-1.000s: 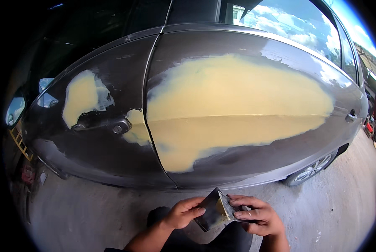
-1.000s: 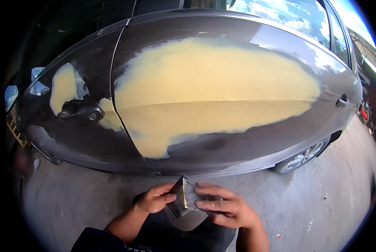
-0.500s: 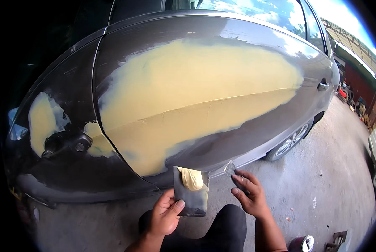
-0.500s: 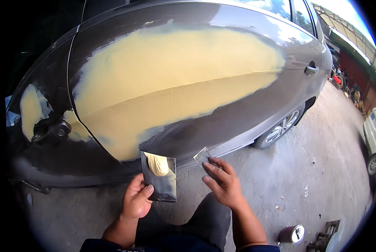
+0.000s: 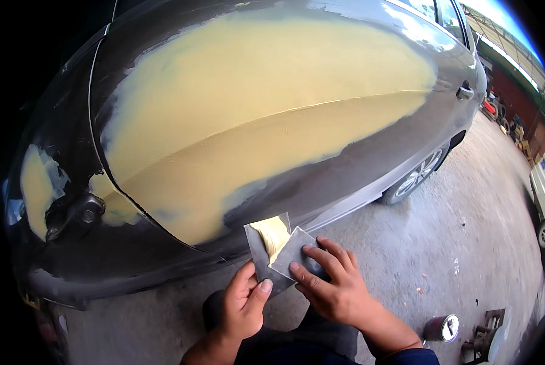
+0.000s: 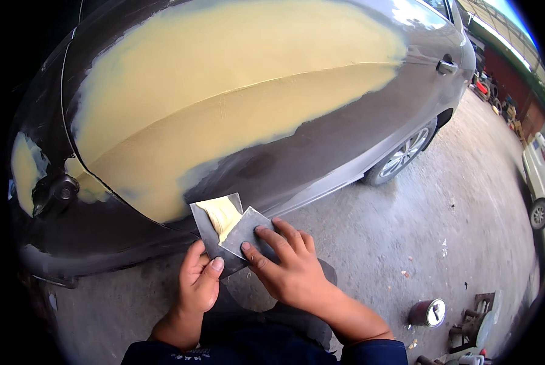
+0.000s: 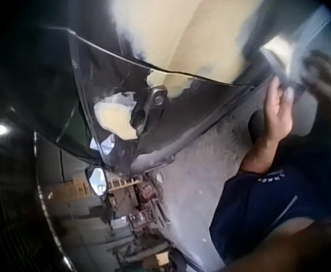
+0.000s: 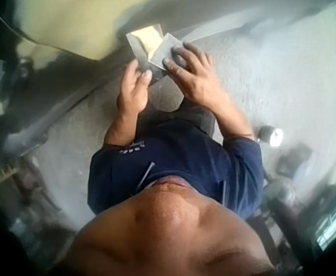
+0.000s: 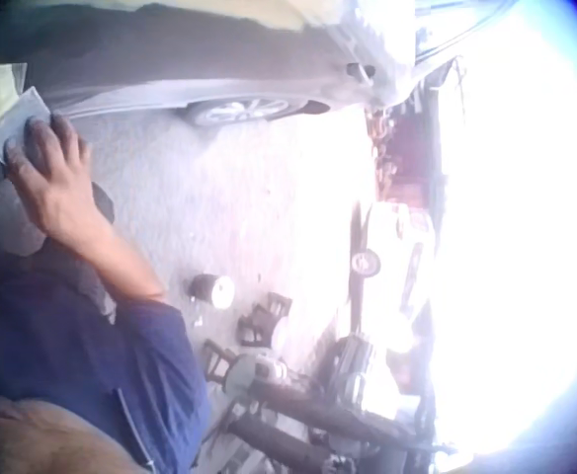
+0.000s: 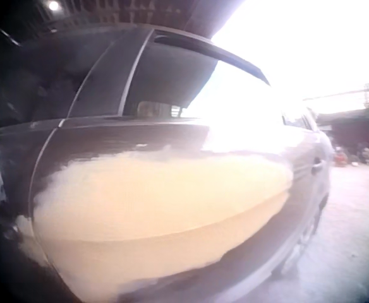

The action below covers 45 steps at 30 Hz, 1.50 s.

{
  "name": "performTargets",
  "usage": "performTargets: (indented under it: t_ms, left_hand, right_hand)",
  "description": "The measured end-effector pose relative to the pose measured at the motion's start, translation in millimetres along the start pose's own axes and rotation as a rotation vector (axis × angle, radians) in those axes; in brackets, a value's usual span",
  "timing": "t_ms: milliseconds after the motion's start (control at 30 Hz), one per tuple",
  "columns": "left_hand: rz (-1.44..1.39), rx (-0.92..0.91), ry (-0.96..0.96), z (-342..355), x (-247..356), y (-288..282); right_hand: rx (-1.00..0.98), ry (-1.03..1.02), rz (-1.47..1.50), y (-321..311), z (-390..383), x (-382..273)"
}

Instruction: The person applies a beige body filler to the side of a dark gray car using a metal spreader. They repeatedly scoop the filler from a larger scraper and spread it across the car door and rear quarter panel, smoothing the surface to cover the underlying paint.

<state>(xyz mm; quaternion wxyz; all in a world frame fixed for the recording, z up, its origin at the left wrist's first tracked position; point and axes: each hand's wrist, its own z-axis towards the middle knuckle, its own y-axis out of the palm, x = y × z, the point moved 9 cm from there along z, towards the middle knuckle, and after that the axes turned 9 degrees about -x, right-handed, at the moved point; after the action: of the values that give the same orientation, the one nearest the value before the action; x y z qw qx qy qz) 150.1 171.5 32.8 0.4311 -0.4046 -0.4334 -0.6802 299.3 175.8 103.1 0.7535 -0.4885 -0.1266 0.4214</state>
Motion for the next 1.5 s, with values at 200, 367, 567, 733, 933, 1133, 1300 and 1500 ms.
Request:
performTargets:
  t_ms: [200,367,567,733,933,1133,1300,1500]
  left_hand:
    - [0.827,0.046,0.5,4.5,64.5,11.1]
    - [-0.032,0.07,0.19,9.3,12.5,-24.2]
    - [-0.47,0.065,-0.216,-4.3,19.1,5.9]
    - [-0.604,0.108,-0.418,-15.5,83.9,36.5]
    - [-0.683,0.159,-0.505,-4.2,208.3,74.8]
    - [-0.559,0.121,-0.494,-11.2,269.5,92.7]
    - [-0.463,0.107,-0.537,-39.8,280.5,112.6]
    - [-0.292,0.138,-0.602,-74.3,293.4,134.9]
  right_hand:
    - [0.013,0.18,0.785,13.7,-31.4,68.0]
    - [0.334,0.181,1.875,23.3,-61.4,100.7]
    - [0.396,0.438,1.986,-22.4,-69.3,87.7]
    - [0.478,0.626,2.05,-81.3,-64.2,49.0]
    - [0.457,0.952,1.863,-166.1,-55.0,-10.2]
    - [0.267,1.041,1.097,-218.0,-59.6,-62.5]
    - [0.003,1.052,1.164,-215.7,-41.1,-125.7]
    - [-0.055,0.941,1.468,-194.1,-62.7,-162.7]
